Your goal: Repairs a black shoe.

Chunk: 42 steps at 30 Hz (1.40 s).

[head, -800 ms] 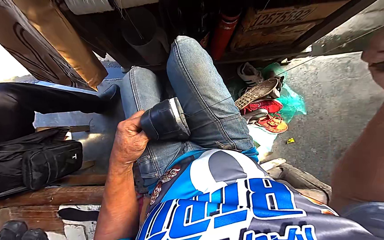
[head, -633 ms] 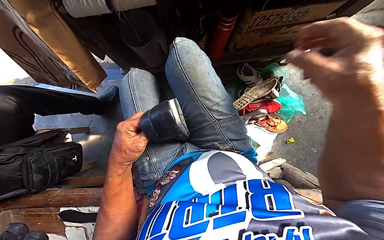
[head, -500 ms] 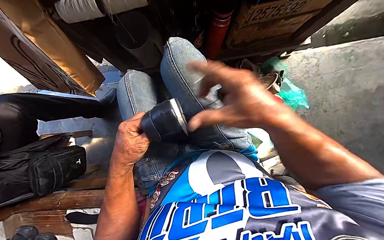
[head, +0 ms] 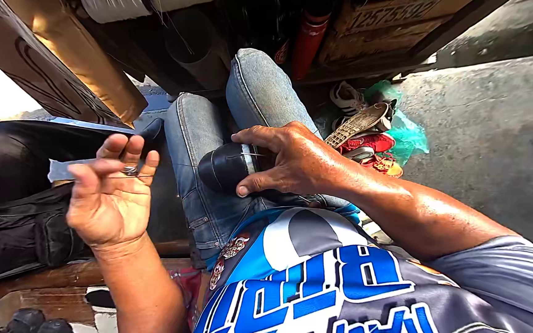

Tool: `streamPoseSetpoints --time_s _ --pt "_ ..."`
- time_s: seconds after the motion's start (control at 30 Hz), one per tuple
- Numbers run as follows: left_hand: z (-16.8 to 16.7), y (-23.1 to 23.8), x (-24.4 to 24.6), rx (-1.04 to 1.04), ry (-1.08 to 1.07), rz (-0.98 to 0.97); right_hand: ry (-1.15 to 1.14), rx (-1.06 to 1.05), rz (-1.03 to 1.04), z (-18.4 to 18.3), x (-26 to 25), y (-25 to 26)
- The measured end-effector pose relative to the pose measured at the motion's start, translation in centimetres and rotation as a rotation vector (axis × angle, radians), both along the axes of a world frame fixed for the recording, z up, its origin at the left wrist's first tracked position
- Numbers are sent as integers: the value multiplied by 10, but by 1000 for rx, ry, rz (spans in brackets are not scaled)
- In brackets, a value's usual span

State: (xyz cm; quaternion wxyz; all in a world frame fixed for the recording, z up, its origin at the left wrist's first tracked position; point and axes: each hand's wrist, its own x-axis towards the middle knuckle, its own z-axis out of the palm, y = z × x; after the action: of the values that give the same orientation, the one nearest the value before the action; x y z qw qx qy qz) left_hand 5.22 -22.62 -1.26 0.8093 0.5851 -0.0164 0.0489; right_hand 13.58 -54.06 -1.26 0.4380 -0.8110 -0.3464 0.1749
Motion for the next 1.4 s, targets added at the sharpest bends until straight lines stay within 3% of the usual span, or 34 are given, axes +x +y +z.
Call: streamPoseSetpoints --time_s 0.1,0.3,0.4,0.47,0.6,0.7,0.83,0.97,1.1,1.4 --pt "13 -17 10 -193 21 1 16 49 -8 0 0 0" --pt "-8 29 28 -141 128 162 19 148 -44 -3 -9 3" --pt "-7 28 29 -148 149 188 -19 123 -41 -4 -12 4" --pt "-1 9 25 -51 220 119 -27 129 -70 -4 -13 2" --pt "-7 -46 4 155 395 -225 -31 71 -63 4 -20 -3" --pt "-7 -92 -8 -18 482 -125 -74 15 -29 8 -26 -2" --pt "0 -121 -17 -159 539 -87 -21 -17 57 13 -26 -6" --pt "-4 -112 -12 -351 528 -38 126 145 20 10 -18 -25" --pt "-16 -91 -16 -504 507 -72 20 201 -58 -3 -15 -48" --pt "-21 -85 -19 -521 476 -92 -29 401 30 -14 -36 -24"
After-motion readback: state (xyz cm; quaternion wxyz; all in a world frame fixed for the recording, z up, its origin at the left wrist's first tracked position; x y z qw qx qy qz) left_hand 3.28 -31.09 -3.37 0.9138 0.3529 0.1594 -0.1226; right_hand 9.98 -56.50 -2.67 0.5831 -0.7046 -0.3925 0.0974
